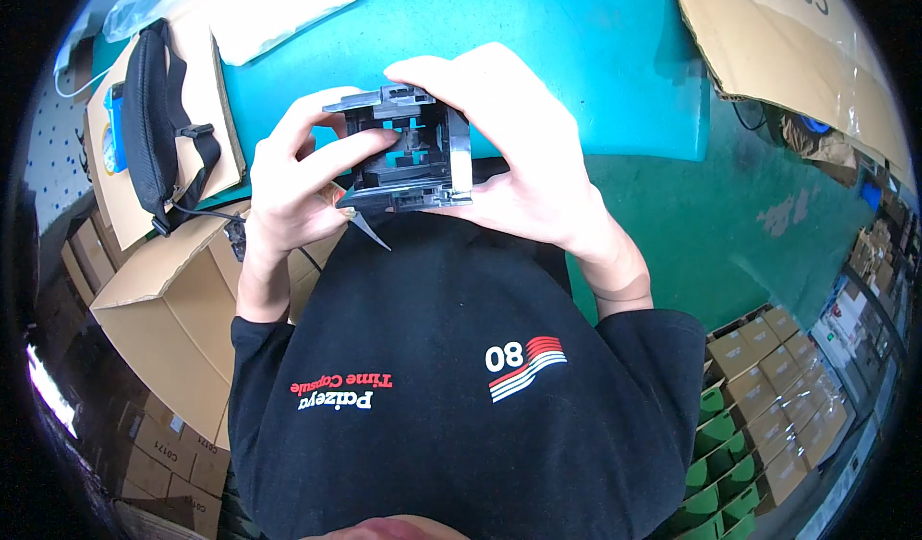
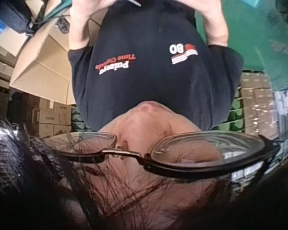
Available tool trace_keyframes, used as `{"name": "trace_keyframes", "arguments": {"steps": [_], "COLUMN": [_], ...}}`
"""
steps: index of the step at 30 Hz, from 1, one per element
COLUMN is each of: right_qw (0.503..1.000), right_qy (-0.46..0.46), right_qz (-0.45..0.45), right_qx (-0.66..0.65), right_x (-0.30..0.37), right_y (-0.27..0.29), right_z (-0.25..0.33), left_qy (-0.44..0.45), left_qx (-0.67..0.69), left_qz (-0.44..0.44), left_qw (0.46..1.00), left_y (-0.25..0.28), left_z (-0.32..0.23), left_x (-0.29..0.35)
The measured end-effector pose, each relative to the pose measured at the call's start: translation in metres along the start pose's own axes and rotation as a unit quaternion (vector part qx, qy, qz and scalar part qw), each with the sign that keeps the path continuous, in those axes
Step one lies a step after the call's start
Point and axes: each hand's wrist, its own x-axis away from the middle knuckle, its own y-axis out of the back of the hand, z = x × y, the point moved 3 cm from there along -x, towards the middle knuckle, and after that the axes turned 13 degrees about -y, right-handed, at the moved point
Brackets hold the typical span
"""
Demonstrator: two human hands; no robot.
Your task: The person unpacks a small black plastic housing from a bag and uses a red-handled tool to scrape or clean the interior. They then handle a small component wrapped in foil, unwrap it, and insert it into the housing. The person repeats this process with a second housing, cleaning and inserting components.
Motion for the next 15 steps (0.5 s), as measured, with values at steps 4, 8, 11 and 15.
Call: {"name": "trace_keyframes", "arguments": {"steps": [4, 8, 11, 15], "right_qw": [1.0, 1.0, 0.999, 0.99], "right_qy": [-0.016, -0.025, -0.053, -0.139], "right_qz": [0.003, -0.003, -0.012, -0.018], "right_qx": [-0.007, -0.013, 0.001, 0.014], "right_x": [0.0, 0.001, 0.003, 0.007], "right_y": [0.002, -0.001, -0.002, -0.018], "right_z": [0.0, -0.004, -0.013, -0.066], "left_qy": [0.0, 0.018, 0.04, 0.191], "left_qx": [0.015, 0.053, 0.126, 0.0], "left_qz": [-0.007, -0.058, -0.147, -0.108], "left_qw": [1.0, 0.997, 0.98, 0.976], "left_y": [0.002, -0.001, -0.001, -0.02], "left_z": [-0.001, 0.004, 0.015, 0.057], "left_x": [-0.001, 0.005, 0.013, 0.053]}}
